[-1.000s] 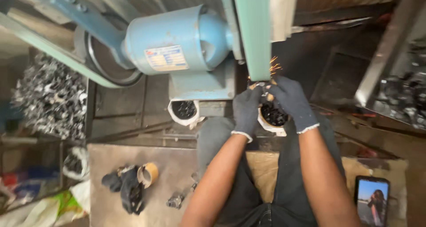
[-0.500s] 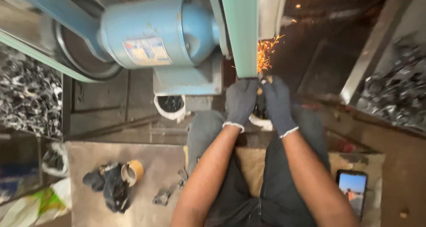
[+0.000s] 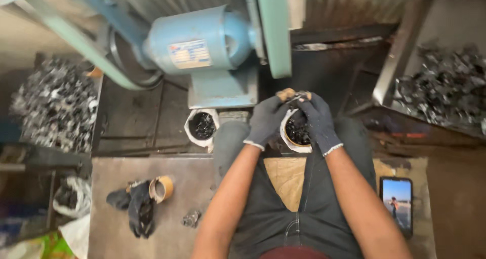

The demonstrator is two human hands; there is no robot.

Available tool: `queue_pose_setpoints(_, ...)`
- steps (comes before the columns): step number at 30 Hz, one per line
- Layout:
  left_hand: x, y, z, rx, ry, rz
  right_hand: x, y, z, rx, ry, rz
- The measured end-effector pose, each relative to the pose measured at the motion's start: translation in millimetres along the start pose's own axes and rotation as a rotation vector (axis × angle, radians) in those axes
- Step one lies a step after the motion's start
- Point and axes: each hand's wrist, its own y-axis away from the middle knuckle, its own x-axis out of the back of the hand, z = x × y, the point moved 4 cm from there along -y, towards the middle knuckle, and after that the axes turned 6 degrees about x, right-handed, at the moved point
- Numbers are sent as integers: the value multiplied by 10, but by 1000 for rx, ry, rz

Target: The person sits at a grinding station and repeatedly presses small dark metal parts against a rotating belt grinder, generating sparks. They handle the parts one at a time, repositioning them to grind different edges, and place finished pieces into a white container.

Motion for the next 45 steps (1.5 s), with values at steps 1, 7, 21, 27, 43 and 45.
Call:
queue_pose_setpoints(1, 0, -18, -1, 10, 97, -19, 13, -5, -12, 1, -55, -14)
queue_pose_setpoints(7, -54, -184, -270, 374, -142, -45, -18, -108, 148, -225, 247, -52)
queue_pose_setpoints(21, -157, -315, -372, 256, -219, 130, -109, -510, 249, -14, 400, -104)
queue_pose_setpoints(27, -324, -234, -272, 167, -292, 87, 20, -388, 156, 5, 360, 4)
queue_pose_setpoints(43, -392, -303, -230, 32, -223, 95, 152, -335, 145, 193, 394, 10)
queue_pose_setpoints(45, -231, -184, -210, 112, -42, 46, 75, -173, 76, 410, 614, -76)
